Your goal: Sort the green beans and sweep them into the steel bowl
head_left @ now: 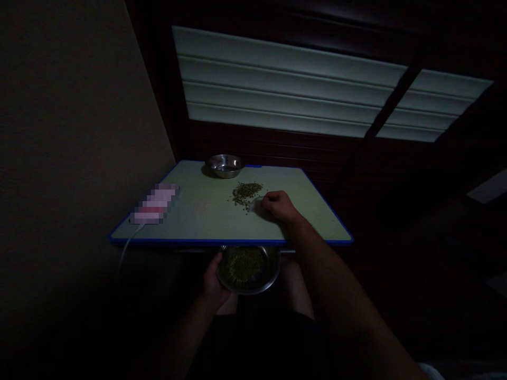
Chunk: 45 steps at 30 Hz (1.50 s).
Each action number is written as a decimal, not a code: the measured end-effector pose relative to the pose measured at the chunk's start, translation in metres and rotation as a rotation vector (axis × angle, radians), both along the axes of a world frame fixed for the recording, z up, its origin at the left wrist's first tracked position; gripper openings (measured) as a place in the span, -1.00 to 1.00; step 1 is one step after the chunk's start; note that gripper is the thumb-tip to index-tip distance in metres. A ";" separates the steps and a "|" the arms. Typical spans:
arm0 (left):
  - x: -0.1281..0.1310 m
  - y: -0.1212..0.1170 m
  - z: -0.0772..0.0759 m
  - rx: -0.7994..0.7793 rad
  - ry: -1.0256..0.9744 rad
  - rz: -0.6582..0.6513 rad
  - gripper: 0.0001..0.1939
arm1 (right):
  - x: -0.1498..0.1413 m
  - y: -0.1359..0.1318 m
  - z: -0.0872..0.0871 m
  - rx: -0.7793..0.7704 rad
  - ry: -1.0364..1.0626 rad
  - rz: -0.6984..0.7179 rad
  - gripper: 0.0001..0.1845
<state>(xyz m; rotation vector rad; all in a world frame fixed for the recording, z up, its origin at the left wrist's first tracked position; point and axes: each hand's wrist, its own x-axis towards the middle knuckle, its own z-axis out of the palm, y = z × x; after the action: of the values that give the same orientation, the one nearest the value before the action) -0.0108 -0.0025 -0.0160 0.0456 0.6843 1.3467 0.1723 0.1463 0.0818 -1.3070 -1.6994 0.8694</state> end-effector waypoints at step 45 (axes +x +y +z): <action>0.001 0.001 0.003 -0.023 0.042 -0.008 -0.74 | 0.001 0.001 -0.001 0.080 -0.104 -0.066 -0.83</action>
<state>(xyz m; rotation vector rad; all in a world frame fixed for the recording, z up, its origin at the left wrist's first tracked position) -0.0093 -0.0019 -0.0128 0.0583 0.7343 1.3331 0.1731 0.1478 0.0810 -1.3668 -1.7423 0.6985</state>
